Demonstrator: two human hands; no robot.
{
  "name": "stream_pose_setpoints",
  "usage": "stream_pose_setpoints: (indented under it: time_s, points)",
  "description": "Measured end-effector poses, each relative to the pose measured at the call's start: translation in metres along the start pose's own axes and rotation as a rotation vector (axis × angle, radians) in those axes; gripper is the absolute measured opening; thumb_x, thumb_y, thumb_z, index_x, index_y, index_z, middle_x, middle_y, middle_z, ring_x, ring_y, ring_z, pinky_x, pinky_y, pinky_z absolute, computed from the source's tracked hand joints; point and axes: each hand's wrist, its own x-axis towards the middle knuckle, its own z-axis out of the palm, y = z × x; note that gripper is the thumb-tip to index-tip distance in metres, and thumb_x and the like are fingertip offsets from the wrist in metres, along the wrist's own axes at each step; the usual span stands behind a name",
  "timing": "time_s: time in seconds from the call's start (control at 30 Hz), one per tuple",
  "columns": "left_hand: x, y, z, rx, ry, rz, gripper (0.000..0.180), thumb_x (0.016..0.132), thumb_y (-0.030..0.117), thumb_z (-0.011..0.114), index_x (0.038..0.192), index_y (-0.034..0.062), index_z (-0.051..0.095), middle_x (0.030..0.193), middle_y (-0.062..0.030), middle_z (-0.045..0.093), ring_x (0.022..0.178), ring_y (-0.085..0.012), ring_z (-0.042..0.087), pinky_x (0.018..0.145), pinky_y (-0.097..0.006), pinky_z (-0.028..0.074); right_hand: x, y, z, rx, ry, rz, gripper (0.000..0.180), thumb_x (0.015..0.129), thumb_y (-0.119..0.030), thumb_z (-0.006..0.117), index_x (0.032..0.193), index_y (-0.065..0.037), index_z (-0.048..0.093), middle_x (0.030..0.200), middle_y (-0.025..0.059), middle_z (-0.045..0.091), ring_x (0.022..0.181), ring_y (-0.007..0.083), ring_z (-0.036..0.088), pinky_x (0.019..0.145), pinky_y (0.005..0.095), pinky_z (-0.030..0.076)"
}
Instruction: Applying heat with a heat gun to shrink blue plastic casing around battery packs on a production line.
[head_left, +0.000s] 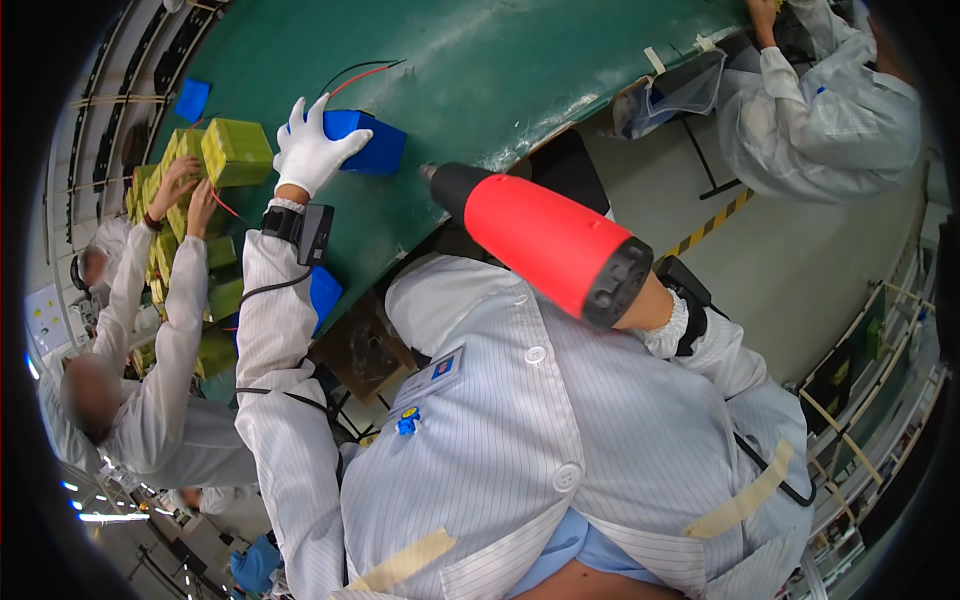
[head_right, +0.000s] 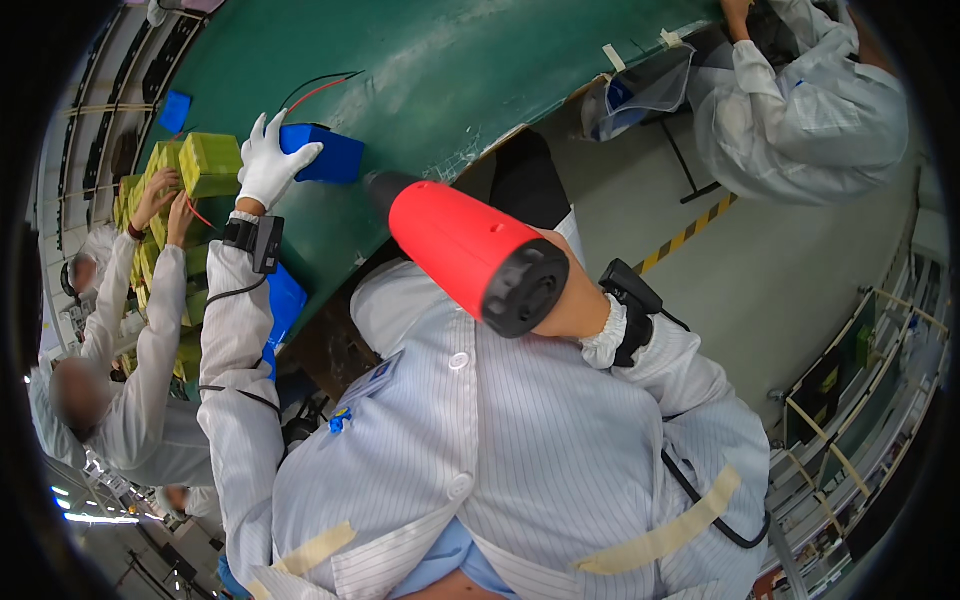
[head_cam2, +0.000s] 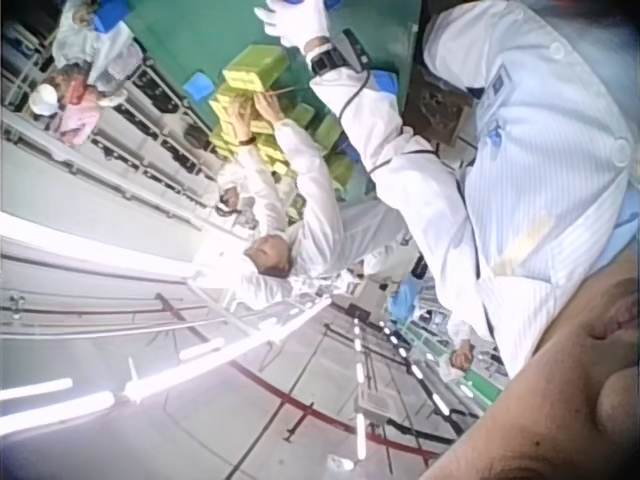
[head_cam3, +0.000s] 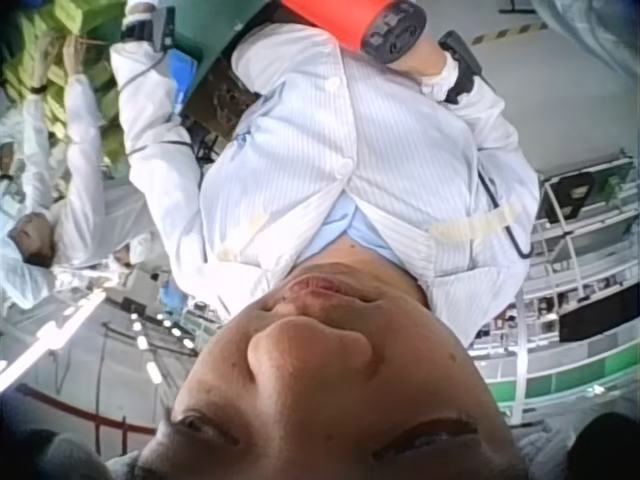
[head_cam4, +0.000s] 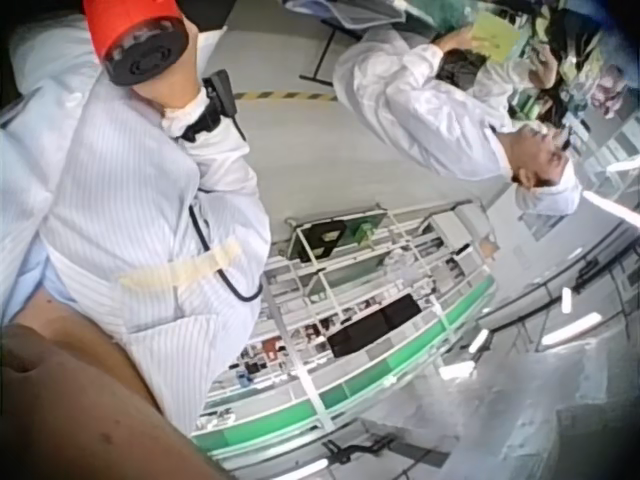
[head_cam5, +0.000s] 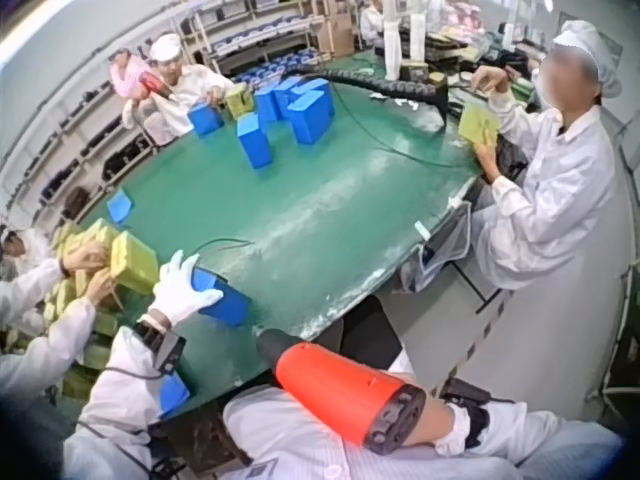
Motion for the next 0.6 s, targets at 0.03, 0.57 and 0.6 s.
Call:
stream_pose_setpoints:
  time_s: [0.03, 0.57, 0.6]
  points:
    - [-0.001, 0.002, -0.003, 0.02, -0.018, -0.01, 0.096, 0.075, 0.067, 0.073, 0.154, 0.0185, 0.045, 0.161, -0.0182, 0.034, 0.143, -0.0441, 0.037, 0.111, -0.059, 0.038, 0.0, -0.001, -0.001, 0.001, 0.003, -0.001, 0.076, 0.072, -0.027, 0.088, 0.137, -0.006, 0.055, 0.136, 0.01, 0.06, 0.125, 0.0308, 0.057, 0.106, 0.0408, 0.045]
    - [0.006, -0.06, 0.032, -0.235, 0.148, 0.245, 0.066, 0.103, 0.058, 0.043, 0.155, 0.0189, 0.043, 0.162, -0.0188, 0.034, 0.147, -0.0403, 0.032, 0.116, -0.057, 0.031, -0.002, -0.009, -0.034, 0.37, 0.042, 0.231, 0.041, 0.083, -0.019, 0.081, 0.118, -0.004, 0.067, 0.117, 0.0107, 0.069, 0.104, 0.0288, 0.067, 0.091, 0.0372, 0.053]
    - [0.004, -0.062, 0.034, -0.238, 0.149, 0.246, 0.066, 0.103, 0.058, 0.043, 0.155, 0.0189, 0.043, 0.162, -0.0188, 0.034, 0.147, -0.0403, 0.032, 0.116, -0.057, 0.031, -0.003, -0.012, -0.042, 0.361, 0.049, 0.243, 0.041, 0.083, -0.019, 0.081, 0.118, -0.004, 0.067, 0.116, 0.0107, 0.069, 0.104, 0.0287, 0.067, 0.091, 0.0372, 0.053]
